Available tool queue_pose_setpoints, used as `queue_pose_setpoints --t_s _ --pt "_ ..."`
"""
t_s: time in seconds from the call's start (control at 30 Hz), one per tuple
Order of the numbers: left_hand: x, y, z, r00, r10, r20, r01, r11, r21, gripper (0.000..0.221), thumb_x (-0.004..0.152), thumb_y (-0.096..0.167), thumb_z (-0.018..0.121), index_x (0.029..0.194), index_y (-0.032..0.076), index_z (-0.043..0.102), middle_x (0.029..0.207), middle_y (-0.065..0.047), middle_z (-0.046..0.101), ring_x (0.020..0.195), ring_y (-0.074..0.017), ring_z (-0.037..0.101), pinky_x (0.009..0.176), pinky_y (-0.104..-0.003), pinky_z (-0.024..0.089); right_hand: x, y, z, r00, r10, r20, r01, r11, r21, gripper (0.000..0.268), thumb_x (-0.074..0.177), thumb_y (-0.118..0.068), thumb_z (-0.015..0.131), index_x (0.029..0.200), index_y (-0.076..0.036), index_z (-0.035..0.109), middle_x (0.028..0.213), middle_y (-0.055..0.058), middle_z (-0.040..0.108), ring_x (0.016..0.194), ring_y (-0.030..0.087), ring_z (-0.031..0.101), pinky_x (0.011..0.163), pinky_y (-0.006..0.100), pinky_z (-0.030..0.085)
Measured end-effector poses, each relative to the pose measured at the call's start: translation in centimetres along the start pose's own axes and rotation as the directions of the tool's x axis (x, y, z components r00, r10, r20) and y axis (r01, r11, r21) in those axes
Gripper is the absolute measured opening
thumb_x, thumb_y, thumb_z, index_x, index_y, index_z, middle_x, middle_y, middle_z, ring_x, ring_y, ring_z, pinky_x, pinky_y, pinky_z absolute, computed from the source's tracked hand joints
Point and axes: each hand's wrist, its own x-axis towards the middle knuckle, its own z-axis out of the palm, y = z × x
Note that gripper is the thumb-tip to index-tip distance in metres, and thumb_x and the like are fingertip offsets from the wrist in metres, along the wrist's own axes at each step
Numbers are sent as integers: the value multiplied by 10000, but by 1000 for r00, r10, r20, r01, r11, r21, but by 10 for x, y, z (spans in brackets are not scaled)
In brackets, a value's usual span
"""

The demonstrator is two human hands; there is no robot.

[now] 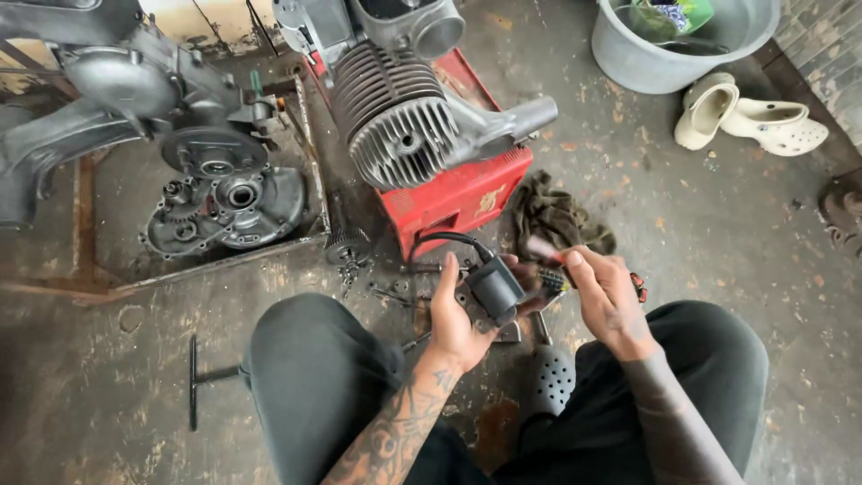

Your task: Repairing and cleaning an ignition coil from a motorcycle engine using a screwdriver.

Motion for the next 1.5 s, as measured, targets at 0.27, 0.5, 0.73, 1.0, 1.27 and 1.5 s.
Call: queue_pose_setpoints --t_s 0.27,0.5,0.73,1.0,1.27,1.5 --pt "3 -9 -41 976 219 10 -209 914 348 862 936 777 337 1249 36 646 986 -138 742 893 -296 740 836 -448 612 2 -32 7 926 -365 93 377 895 -238 298 1000 -439 598 1093 -183 720 855 40 697 831 224 651 952 427 317" --pt "-23 -4 -23 955 268 123 -285 732 618 802 1027 660 222 1343 20 587 1216 -210 674 1146 -308 648 1066 -468 482 9 -29 8 882 -468 51 452 810 -373 249 943 -440 695 956 -192 682 767 13 618 785 227 594 925 450 296" --pt "-36 3 -7 941 255 221 -324 497 805 739 1068 546 127 1329 30 587 1311 -216 617 1289 -317 544 1191 -468 334 16 -27 -5 855 -518 1 479 790 -382 232 939 -403 720 905 -179 668 721 28 582 721 257 591 863 445 324" --pt "-26 -14 -9 963 188 191 -268 657 705 884 1023 648 90 1347 -13 578 1162 -248 657 1089 -311 642 1013 -441 489 23 16 -6 964 -206 -165 209 978 -1 253 1046 -366 574 925 -160 657 789 -26 572 782 132 532 896 330 341" --pt "-43 0 15 978 173 113 -196 602 774 895 1030 635 126 1385 -52 575 1315 -248 635 1241 -306 580 1125 -458 422 -10 -19 30 995 74 60 -95 844 527 341 894 -223 693 1147 -3 759 975 153 734 846 210 632 866 352 477" --pt "-41 4 10 993 32 114 -110 608 787 847 1008 643 145 1362 1 571 1232 -168 614 1135 -243 526 1027 -368 350 -6 3 37 986 62 153 -152 698 700 154 834 19 775 980 55 742 826 95 683 763 154 648 765 335 560"
